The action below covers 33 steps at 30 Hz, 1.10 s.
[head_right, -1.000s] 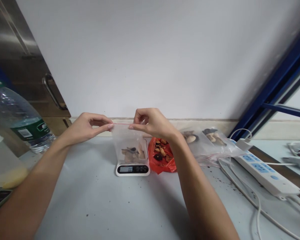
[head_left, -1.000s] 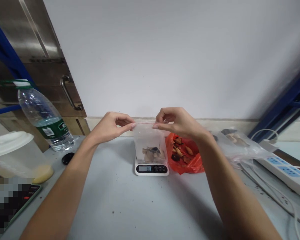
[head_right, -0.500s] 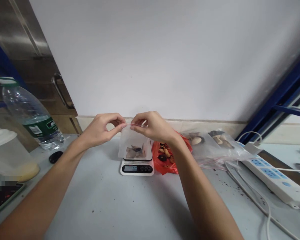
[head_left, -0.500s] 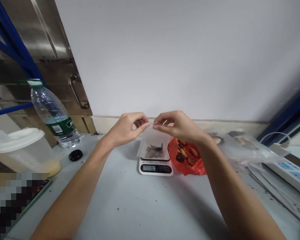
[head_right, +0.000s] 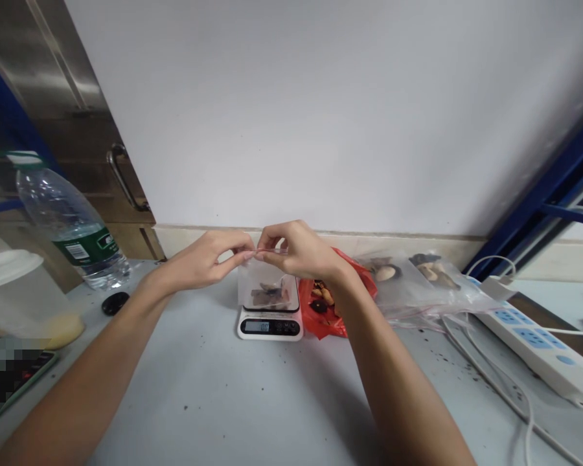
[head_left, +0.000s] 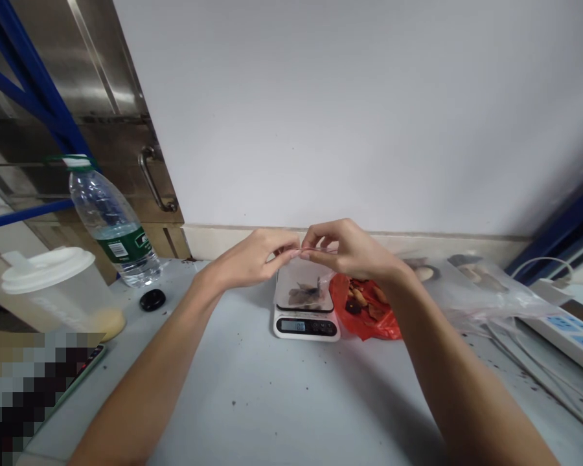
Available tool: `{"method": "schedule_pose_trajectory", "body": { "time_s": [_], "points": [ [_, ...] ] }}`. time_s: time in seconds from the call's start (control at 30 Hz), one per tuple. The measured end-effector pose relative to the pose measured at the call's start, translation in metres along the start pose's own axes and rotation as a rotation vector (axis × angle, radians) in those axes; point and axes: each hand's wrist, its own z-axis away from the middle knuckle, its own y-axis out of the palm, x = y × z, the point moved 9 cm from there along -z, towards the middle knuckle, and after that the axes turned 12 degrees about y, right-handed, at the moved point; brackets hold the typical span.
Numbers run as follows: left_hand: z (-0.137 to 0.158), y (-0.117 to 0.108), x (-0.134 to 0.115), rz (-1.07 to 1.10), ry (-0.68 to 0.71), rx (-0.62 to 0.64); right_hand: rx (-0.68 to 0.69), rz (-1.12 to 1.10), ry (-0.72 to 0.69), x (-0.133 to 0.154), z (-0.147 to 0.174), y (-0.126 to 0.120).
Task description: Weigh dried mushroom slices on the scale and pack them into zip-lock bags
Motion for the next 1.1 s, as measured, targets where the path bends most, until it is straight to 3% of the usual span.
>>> {"method": "schedule_pose_trajectory", "body": {
  "time_s": [0.43,0.53,0.63,0.73,0.83,0.97,1.1],
  "points": [
    [0.010,-0.015,0.014,-0.051,-0.059,0.073,0.041,0.069,0.118,-0.034,0.006,-0.021],
    [0.024,-0.038,0.019,-0.098,-0.117,0.037,-0.040,0.139,0.190,-0.060,0.014,-0.041],
    [0.051,-0.081,0.030,-0.200,-0.291,-0.119,-0.183,0.162,0.334,-0.093,0.030,-0.075],
    [0.067,-0.103,0.033,-0.269,-0.381,-0.177,-0.294,0.124,0.307,-0.092,0.040,-0.099],
    [0.053,-0.099,0.021,-0.280,-0.261,-0.200,-0.223,0.058,0.218,-0.066,0.037,-0.090],
    [0.019,-0.070,0.003,-0.298,-0.069,-0.160,0.037,-0.023,0.133,-0.028,0.025,-0.050],
    [-0.014,-0.040,-0.012,-0.247,0.065,-0.105,0.179,0.073,0.103,-0.010,0.017,-0.023]
  ]
}}
